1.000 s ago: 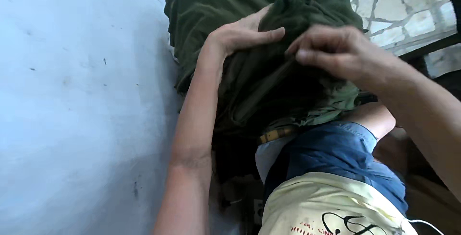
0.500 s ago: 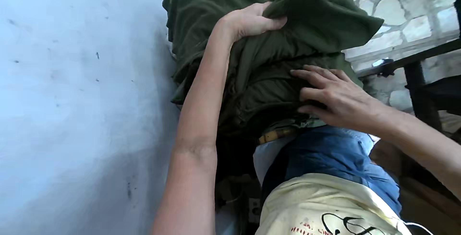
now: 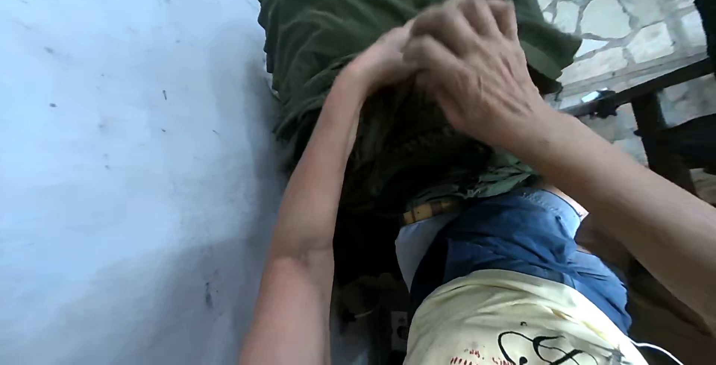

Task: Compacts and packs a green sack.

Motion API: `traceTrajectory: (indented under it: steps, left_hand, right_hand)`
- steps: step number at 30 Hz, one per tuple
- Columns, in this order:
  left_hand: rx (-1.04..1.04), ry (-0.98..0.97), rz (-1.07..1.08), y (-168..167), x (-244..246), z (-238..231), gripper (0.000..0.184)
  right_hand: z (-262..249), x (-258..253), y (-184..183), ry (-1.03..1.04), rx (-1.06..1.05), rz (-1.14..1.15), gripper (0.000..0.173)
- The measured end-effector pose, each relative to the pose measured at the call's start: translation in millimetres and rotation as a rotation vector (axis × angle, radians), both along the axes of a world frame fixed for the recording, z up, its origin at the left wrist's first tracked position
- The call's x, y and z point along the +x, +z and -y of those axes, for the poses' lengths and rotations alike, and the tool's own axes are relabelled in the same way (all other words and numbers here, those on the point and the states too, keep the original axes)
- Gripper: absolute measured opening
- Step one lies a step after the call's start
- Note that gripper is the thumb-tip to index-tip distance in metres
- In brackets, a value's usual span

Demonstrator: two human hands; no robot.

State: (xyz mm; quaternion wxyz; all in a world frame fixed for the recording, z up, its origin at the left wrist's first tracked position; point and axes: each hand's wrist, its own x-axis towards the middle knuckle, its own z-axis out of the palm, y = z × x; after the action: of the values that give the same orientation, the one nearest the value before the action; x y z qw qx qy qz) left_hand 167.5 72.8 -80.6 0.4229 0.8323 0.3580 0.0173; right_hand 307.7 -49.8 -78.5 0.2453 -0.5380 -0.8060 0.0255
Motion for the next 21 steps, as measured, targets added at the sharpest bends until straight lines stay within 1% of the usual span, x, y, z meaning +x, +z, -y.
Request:
traceTrajectory:
  steps: [1, 3, 4, 6, 9, 10, 11, 12, 13, 14, 15, 16, 17, 18, 19, 20, 21]
  left_hand:
    - [-0.082, -0.008, 0.019, -1, 0, -10, 0.044]
    - [-0.179, -0.019, -0.001, -4, 3, -31, 0.043]
    - [-0.191, -0.026, -0.021, -6, 6, -37, 0.042]
    - [-0.196, -0.035, -0.038, -9, 9, -44, 0.042]
    - [-0.19, -0.06, 0.073, -15, 4, -40, 0.038]
    - [-0.179, -0.077, 0.125, -16, 0, -36, 0.043]
    - [-0.165, -0.104, 0.151, -13, -5, -30, 0.057]
    - [-0.141, -0.144, 0.125, -6, -10, -21, 0.08]
    - [-0.121, -0.174, 0.101, 2, -13, -10, 0.099]
    - [-0.082, -0.19, 0.078, 7, -15, 1, 0.112]
    - [-0.026, -0.172, 0.049, 8, -15, 11, 0.116]
    - [0.05, -0.121, 0.013, 5, -12, 17, 0.118]
    - [0.113, -0.065, -0.014, 0, -8, 18, 0.114]
    - [0.122, -0.031, -0.023, -4, -4, 15, 0.104]
    - [0.107, -0.022, -0.021, -5, -3, 10, 0.091]
    - [0.087, -0.031, -0.021, -4, -1, 4, 0.079]
    - [0.031, -0.024, -0.034, 3, 0, 1, 0.071]
  right_hand:
    - [18, 2, -7, 0.051, -0.06, 0.028, 0.03]
    - [47, 20, -30, 0.096, -0.297, 0.007, 0.044]
    - [55, 32, -39, 0.108, -0.413, -0.066, 0.041]
    - [58, 46, -40, 0.136, -0.524, -0.242, 0.031]
    - [45, 47, -20, 0.136, -0.531, -0.472, 0.023]
    - [37, 46, -12, 0.106, -0.495, -0.539, 0.022]
    - [27, 45, -5, 0.073, -0.451, -0.586, 0.019]
    - [17, 44, 1, 0.039, -0.405, -0.58, 0.018]
    - [5, 41, 5, 0.003, -0.355, -0.538, 0.018]
    - [-6, 36, 4, -0.033, -0.3, -0.481, 0.018]
    - [-17, 29, 1, -0.07, -0.258, -0.426, 0.019]
    - [-25, 21, -2, -0.112, -0.237, -0.37, 0.019]
    - [-31, 15, -5, -0.151, -0.224, -0.312, 0.018]
    - [-30, 9, -5, -0.17, -0.202, -0.255, 0.018]
    - [-23, 4, -1, -0.154, -0.17, -0.211, 0.017]
    - [-8, -1, 7, -0.102, -0.137, -0.196, 0.018]
    - [16, -6, 21, -0.023, -0.116, -0.212, 0.021]
